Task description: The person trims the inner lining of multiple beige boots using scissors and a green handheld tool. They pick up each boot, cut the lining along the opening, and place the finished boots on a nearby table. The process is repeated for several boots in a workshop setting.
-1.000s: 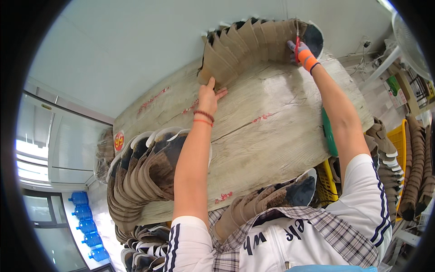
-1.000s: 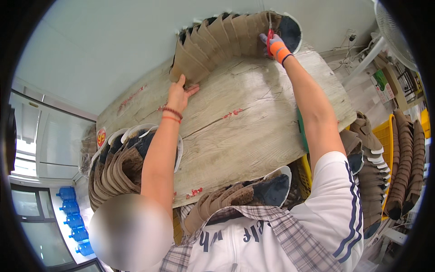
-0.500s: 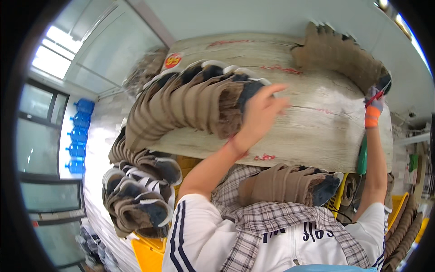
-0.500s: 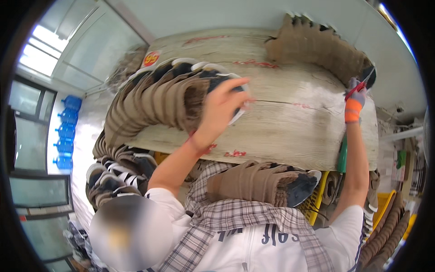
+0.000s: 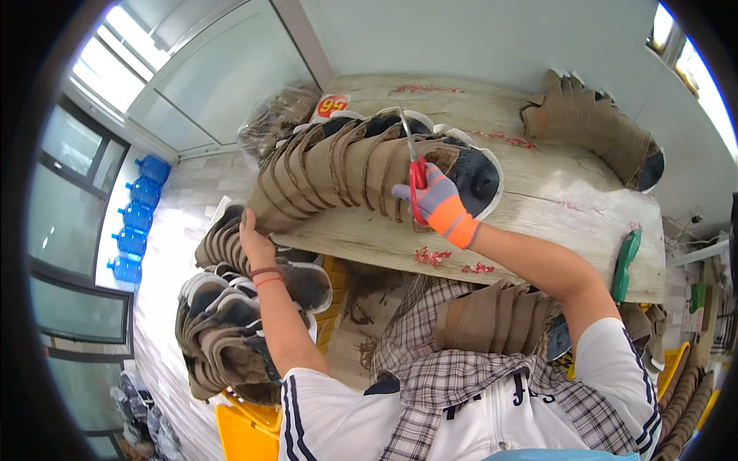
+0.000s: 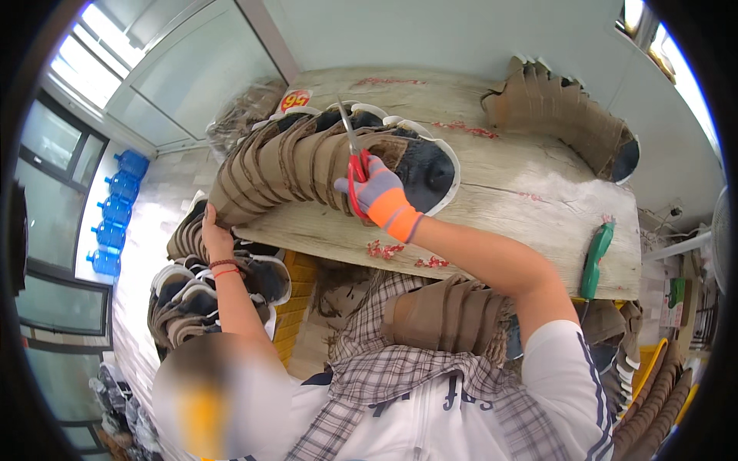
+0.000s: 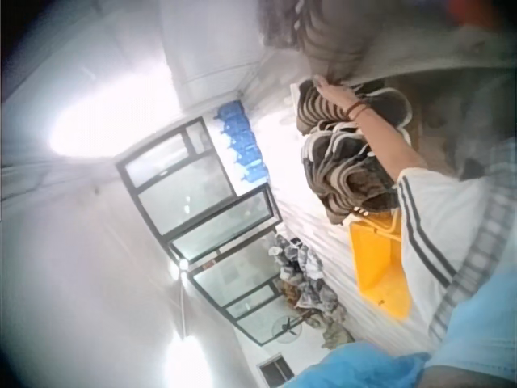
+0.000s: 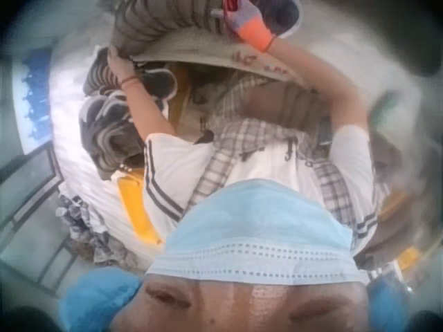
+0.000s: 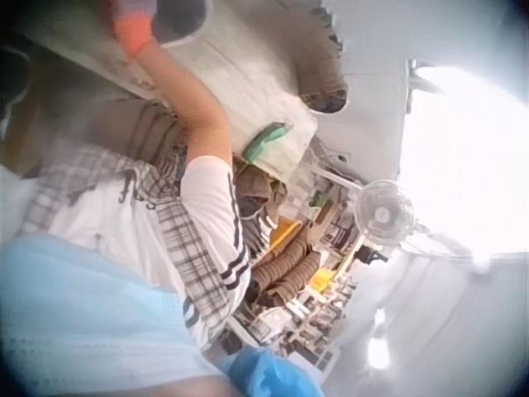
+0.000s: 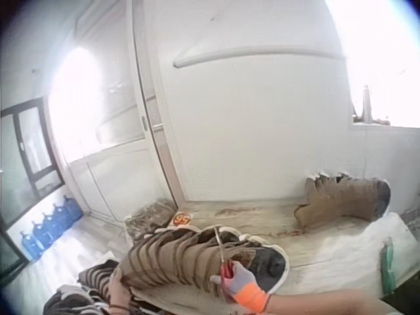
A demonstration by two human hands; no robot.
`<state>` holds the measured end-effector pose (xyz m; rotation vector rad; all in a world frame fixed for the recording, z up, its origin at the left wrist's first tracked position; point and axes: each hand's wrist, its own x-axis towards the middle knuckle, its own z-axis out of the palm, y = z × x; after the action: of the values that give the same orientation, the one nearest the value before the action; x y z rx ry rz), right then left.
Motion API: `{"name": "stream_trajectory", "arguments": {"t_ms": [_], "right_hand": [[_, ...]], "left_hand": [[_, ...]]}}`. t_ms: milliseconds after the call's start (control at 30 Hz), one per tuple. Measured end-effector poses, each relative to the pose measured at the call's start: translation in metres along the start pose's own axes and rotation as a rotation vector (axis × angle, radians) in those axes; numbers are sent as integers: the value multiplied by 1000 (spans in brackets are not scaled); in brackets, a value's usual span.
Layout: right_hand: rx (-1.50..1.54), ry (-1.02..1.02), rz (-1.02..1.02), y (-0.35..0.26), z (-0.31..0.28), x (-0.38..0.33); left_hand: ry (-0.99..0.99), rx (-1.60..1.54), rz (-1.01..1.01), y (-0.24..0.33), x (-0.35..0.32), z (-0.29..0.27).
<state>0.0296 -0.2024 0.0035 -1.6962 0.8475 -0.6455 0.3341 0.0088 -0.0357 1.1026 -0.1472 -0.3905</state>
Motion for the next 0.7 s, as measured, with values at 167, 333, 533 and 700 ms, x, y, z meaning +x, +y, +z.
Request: {"name": "stream_trajectory", "arguments": {"t_ms": [167, 333, 533, 700], "right_hand": [[-447, 148, -249, -10, -35, 90], [-600, 239, -280, 6, -102, 188], [-759, 281, -145, 35, -141, 245], [-621, 229, -204, 40, -128, 245]], "left_hand": [[-191, -53, -27, -29, 62, 47], [-265, -83, 18, -86, 116, 153], [-291, 535, 292, -132, 163, 210], [-321, 954, 358, -111, 239, 161]]}}
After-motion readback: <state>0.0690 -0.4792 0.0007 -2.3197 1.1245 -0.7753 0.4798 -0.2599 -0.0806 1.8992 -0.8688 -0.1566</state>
